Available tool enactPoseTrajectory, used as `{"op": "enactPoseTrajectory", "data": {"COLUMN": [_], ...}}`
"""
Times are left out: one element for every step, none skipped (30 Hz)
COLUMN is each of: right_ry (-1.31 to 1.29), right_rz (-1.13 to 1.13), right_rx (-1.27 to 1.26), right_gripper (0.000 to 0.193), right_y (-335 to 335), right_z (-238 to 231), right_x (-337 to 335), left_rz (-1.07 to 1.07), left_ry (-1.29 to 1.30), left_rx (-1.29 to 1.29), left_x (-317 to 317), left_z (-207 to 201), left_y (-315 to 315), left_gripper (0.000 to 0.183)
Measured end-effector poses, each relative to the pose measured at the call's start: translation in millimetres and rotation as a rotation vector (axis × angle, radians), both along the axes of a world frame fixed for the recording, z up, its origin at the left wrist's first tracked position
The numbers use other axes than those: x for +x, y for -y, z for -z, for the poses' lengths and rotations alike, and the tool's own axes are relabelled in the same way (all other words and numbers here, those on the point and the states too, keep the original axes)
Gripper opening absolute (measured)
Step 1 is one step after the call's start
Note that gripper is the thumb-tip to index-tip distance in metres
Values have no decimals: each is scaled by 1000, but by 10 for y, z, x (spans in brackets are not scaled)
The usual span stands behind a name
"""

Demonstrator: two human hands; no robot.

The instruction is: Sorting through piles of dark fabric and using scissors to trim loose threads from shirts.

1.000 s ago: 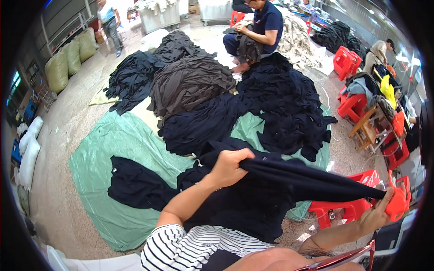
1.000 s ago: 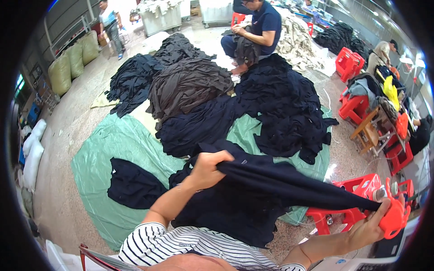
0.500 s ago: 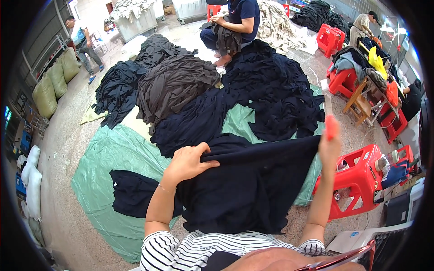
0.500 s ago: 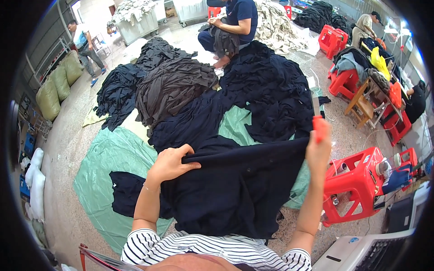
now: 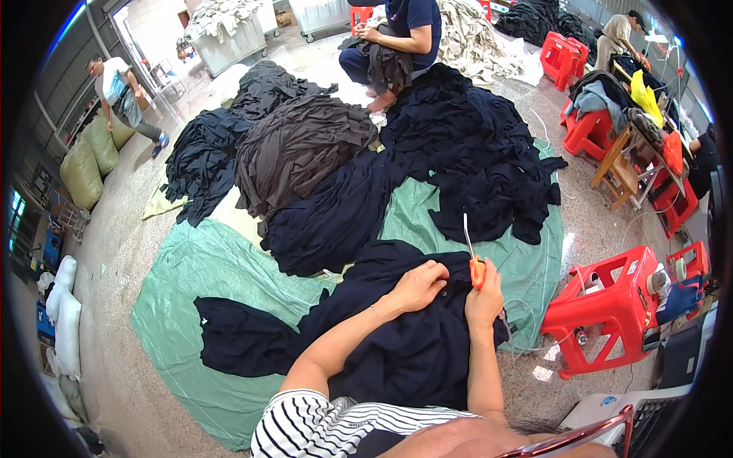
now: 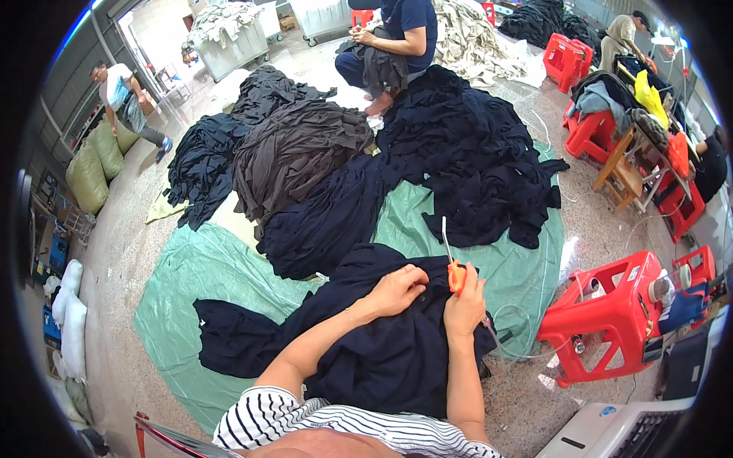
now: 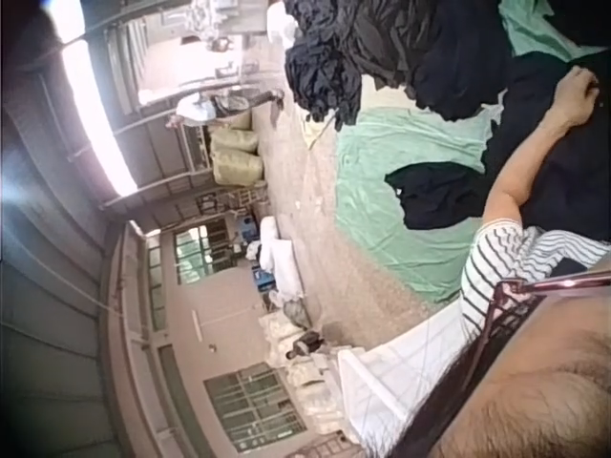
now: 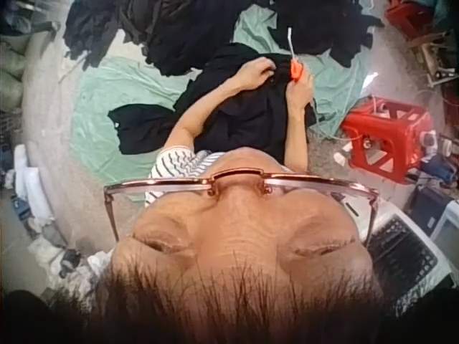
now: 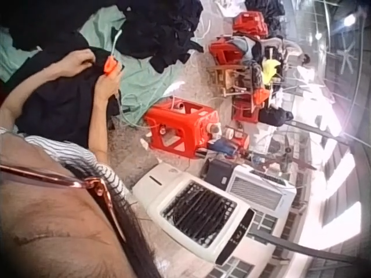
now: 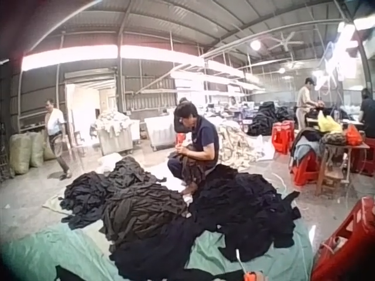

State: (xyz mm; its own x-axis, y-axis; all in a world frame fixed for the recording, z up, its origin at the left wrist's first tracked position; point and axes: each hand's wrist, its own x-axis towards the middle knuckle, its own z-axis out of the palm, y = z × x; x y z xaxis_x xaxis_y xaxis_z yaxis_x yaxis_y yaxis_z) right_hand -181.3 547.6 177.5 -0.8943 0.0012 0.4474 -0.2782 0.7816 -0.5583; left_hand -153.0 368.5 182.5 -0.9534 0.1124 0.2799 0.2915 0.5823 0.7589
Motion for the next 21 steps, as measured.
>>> {"op": "enactPoseTrajectory", "data": {"right_ry": [3, 103, 202, 202, 203, 206, 177, 147, 157, 158, 160, 151, 143, 152, 169, 168, 165, 162, 160, 173, 189], "right_rz": [6, 5, -4, -6, -1, 5, -5, -15, -14, -14, -22, -31, -32, -32, -33, -36, -38, -36, -35, -35, -36], "right_rx": [-2, 8, 19, 17, 18, 18, 5, -8, -11, -15, -7, 6, 7, 4, 2, 7, 7, 4, 7, 7, 7], "right_gripper": [61, 60, 59, 59, 59, 58, 58, 57, 56, 56, 56, 55, 55, 55, 56, 56, 56, 56, 56, 56, 56], "right_y": [-22, -46, -50, -42, -26, -1, -1, -9, -7, -6, -7, -7, -4, -2, -22, -26, -23, -10, -11, -17, -15], "right_z": [22, 23, -6, -33, -62, -72, -60, -48, -46, -32, -13, -11, -11, -11, -10, -25, -47, -60, -64, -64, -56], "right_x": [-6, -2, 4, 10, 15, 34, 33, 27, 13, 3, 1, 1, 7, 15, 15, 11, 12, 10, 5, 3, 5], "left_rz": [5, 9, -49, -51, -38, -23, 23, 21, 8, -4, -4, -3, -2, 11, 8, 0, -7, -6, 6, 18, 18], "left_ry": [7, 14, 123, 123, 109, 98, 27, 30, 62, 95, 96, 98, 100, 65, 64, 92, 119, 118, 99, 79, 78], "left_rx": [106, 212, 368, 365, 290, 214, 144, 140, 160, 180, 177, 198, 219, 215, 219, 211, 203, 205, 210, 215, 217], "left_x": [-27, -50, -24, -12, -3, 17, 17, 27, 21, 12, 11, 25, 35, 41, 39, 33, 26, 21, 20, 17, 19], "left_z": [-24, -57, -75, -66, -53, -48, -50, -57, -91, -109, -98, -86, -81, -84, -94, -107, -112, -104, -90, -78, -64], "left_y": [46, 93, 101, 120, 141, 167, 177, 179, 171, 173, 181, 181, 183, 191, 182, 176, 167, 172, 174, 173, 177], "left_gripper": [10, 11, 12, 12, 12, 12, 13, 13, 13, 13, 13, 13, 13, 13, 13, 13, 13, 13, 13, 13, 13]}}
